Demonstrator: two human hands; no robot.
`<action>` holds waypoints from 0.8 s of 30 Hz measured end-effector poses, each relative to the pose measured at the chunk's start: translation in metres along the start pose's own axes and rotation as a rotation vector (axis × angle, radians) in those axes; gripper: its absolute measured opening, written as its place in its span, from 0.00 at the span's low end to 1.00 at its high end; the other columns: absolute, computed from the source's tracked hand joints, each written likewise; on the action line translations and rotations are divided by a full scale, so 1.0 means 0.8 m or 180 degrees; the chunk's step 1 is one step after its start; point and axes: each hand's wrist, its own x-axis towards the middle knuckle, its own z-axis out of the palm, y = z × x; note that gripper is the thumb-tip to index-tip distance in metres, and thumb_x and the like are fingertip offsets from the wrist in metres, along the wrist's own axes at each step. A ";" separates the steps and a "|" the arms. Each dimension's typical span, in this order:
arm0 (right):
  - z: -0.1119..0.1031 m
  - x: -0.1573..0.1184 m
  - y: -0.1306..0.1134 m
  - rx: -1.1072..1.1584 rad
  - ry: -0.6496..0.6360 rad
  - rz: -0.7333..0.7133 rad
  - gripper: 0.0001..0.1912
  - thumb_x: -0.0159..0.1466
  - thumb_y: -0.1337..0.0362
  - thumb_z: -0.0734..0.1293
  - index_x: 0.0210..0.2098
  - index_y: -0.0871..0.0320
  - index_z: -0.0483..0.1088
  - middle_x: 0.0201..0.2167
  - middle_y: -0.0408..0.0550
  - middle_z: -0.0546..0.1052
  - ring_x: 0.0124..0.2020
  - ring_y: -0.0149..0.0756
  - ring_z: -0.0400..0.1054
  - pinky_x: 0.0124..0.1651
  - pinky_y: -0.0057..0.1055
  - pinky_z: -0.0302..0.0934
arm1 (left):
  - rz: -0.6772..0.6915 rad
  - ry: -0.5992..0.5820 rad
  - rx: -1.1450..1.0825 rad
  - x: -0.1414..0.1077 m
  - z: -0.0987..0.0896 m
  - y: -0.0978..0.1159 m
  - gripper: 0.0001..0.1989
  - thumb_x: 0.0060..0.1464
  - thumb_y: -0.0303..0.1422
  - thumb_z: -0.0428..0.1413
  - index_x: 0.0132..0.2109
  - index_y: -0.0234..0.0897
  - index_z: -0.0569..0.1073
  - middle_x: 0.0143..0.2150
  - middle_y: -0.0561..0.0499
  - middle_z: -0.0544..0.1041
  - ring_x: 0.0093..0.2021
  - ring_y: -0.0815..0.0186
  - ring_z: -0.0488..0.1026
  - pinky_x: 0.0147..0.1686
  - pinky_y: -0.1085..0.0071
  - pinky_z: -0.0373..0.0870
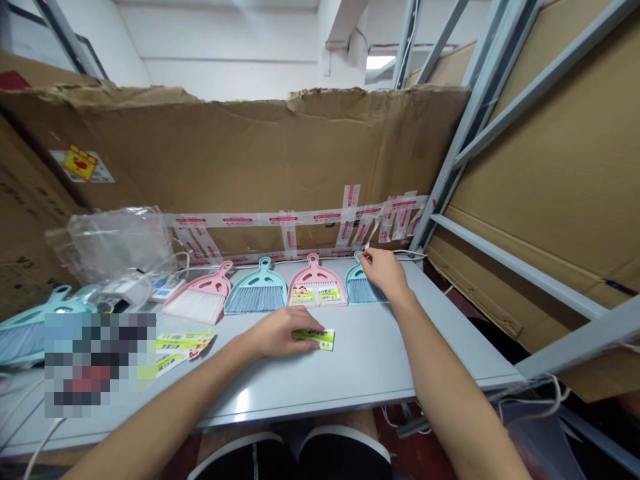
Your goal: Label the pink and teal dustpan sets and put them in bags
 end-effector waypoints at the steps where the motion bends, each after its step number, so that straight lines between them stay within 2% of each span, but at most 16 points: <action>1: 0.001 0.000 0.001 0.0031 -0.0015 -0.0012 0.18 0.76 0.54 0.65 0.45 0.56 0.85 0.41 0.57 0.88 0.42 0.48 0.79 0.41 0.36 0.60 | -0.0040 0.0018 0.0002 -0.001 0.001 -0.001 0.17 0.67 0.37 0.67 0.61 0.42 0.84 0.51 0.43 0.88 0.51 0.55 0.84 0.52 0.59 0.79; 5: 0.008 -0.001 -0.005 0.0260 -0.0082 -0.0127 0.18 0.75 0.54 0.66 0.45 0.57 0.85 0.38 0.55 0.87 0.40 0.47 0.78 0.43 0.35 0.62 | -0.0118 0.0081 -0.0037 -0.002 0.003 -0.001 0.18 0.67 0.36 0.66 0.62 0.43 0.83 0.51 0.44 0.88 0.50 0.55 0.85 0.51 0.60 0.79; 11: 0.018 -0.013 -0.038 0.0687 -0.0240 -0.0536 0.18 0.74 0.53 0.66 0.44 0.57 0.85 0.36 0.53 0.87 0.37 0.45 0.78 0.44 0.35 0.63 | -0.0185 0.0258 -0.0160 0.000 0.004 0.007 0.16 0.67 0.32 0.62 0.59 0.43 0.84 0.49 0.45 0.88 0.47 0.58 0.84 0.52 0.60 0.79; 15: 0.019 -0.022 -0.060 0.1029 -0.0220 -0.0627 0.19 0.74 0.51 0.65 0.42 0.57 0.84 0.36 0.53 0.87 0.37 0.45 0.77 0.45 0.36 0.64 | -0.0318 0.0839 -0.0309 0.005 -0.002 0.014 0.18 0.70 0.31 0.58 0.63 0.42 0.82 0.50 0.43 0.84 0.48 0.58 0.81 0.50 0.61 0.78; 18: 0.019 -0.028 -0.072 0.1517 -0.0357 -0.0681 0.23 0.74 0.45 0.65 0.42 0.56 0.83 0.39 0.52 0.87 0.39 0.45 0.77 0.46 0.37 0.66 | -0.0528 0.1324 -0.0811 0.007 -0.006 0.009 0.20 0.71 0.34 0.59 0.66 0.43 0.80 0.57 0.41 0.81 0.50 0.59 0.81 0.49 0.64 0.79; 22: 0.023 -0.036 -0.085 0.2189 -0.0842 -0.0671 0.29 0.73 0.37 0.65 0.42 0.56 0.82 0.36 0.50 0.85 0.36 0.41 0.75 0.40 0.34 0.68 | -0.0744 0.1810 -0.1755 0.010 -0.006 -0.009 0.31 0.68 0.39 0.66 0.74 0.46 0.73 0.71 0.38 0.75 0.59 0.56 0.80 0.58 0.60 0.78; 24: 0.025 -0.041 -0.093 0.2521 -0.1164 -0.0519 0.34 0.72 0.32 0.63 0.43 0.57 0.81 0.35 0.50 0.83 0.33 0.39 0.74 0.32 0.32 0.65 | -0.0910 0.1999 -0.2130 0.012 -0.005 -0.017 0.39 0.63 0.42 0.70 0.76 0.45 0.70 0.66 0.39 0.79 0.56 0.57 0.81 0.57 0.60 0.78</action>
